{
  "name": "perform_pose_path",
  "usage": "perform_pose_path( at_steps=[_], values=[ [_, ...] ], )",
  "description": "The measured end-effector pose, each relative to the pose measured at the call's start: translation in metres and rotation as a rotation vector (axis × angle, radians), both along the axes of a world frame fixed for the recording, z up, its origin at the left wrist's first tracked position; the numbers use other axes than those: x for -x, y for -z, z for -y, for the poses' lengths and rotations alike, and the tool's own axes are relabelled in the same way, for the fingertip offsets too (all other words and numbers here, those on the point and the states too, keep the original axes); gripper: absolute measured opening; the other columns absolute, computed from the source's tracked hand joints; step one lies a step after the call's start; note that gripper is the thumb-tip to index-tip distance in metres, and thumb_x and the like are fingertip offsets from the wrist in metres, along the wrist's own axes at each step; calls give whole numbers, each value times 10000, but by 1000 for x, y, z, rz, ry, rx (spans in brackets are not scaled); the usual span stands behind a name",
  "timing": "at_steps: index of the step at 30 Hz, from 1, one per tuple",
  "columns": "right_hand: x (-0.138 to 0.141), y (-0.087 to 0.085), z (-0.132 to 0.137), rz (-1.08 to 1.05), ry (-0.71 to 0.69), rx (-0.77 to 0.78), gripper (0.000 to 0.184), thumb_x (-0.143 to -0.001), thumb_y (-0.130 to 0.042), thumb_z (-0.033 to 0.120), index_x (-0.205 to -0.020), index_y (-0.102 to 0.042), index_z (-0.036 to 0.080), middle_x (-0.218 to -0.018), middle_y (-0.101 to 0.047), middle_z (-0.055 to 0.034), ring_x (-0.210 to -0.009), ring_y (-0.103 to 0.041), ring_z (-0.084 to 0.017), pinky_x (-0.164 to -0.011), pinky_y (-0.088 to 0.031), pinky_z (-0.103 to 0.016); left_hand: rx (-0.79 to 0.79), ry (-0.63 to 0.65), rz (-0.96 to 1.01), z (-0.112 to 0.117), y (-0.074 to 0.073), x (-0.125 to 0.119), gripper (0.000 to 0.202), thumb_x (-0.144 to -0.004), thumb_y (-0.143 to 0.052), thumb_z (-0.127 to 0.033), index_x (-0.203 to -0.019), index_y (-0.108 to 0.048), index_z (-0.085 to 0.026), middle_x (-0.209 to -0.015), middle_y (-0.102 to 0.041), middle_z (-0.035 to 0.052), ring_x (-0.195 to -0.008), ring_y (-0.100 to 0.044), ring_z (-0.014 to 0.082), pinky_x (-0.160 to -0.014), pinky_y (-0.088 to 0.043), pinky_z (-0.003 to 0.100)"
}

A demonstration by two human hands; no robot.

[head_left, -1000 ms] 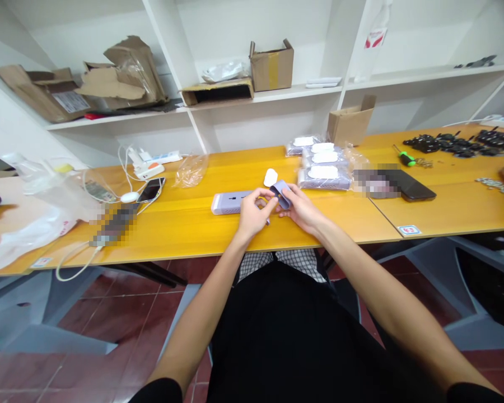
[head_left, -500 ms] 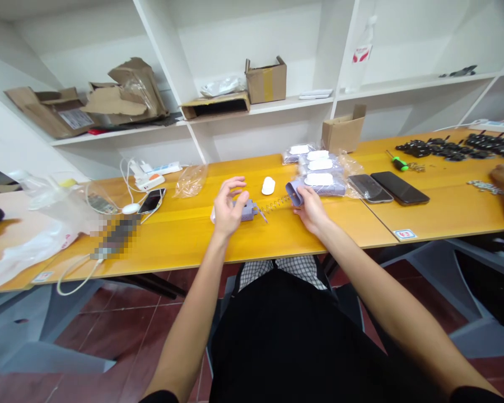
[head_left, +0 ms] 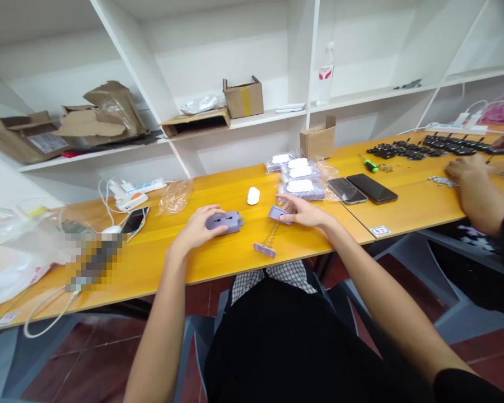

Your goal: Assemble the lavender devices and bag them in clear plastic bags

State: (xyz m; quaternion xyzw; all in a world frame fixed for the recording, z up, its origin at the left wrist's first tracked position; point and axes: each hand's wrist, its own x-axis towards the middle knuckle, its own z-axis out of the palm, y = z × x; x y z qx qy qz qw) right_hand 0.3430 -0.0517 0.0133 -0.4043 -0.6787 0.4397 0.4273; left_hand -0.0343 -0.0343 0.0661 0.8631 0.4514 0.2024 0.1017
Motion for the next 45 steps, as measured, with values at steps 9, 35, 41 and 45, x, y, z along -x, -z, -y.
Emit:
perform_pose_path(
  at_steps=[9,35,41,45],
  values=[
    [1,4,-3,56,228,-36,652,-829,-815,403,-1443,-625,294,-1054,-691,-67,-912,-664,-260,-826,-604,-470,214,-158,-157,-2,4,13,882,-747,-801,-610,-1509,-545,-247,-1497,-609,149,-1334,-578,426,-1137,-441,580],
    [5,-8,9,-160,194,155,429,-802,-803,367,-1114,-516,302,-879,-536,36,-698,-607,-169,-639,-574,-342,282,-28,36,-4,17,4,923,-656,-886,-507,-1489,-583,-250,-1535,-596,128,-1412,-564,374,-1216,-402,537],
    [3,-4,6,-227,178,197,444,-792,-828,380,-1104,-521,305,-927,-553,28,-726,-617,-167,-670,-628,-376,273,-22,52,-7,18,5,885,-650,-888,-482,-1462,-607,-269,-1513,-621,109,-1389,-588,372,-1205,-421,544],
    [3,-1,4,-225,179,181,442,-794,-829,385,-1111,-531,305,-924,-556,23,-722,-611,-167,-655,-628,-367,250,-26,65,-9,21,6,868,-653,-891,-491,-1450,-614,-286,-1500,-629,101,-1379,-592,375,-1198,-423,553]
  ],
)
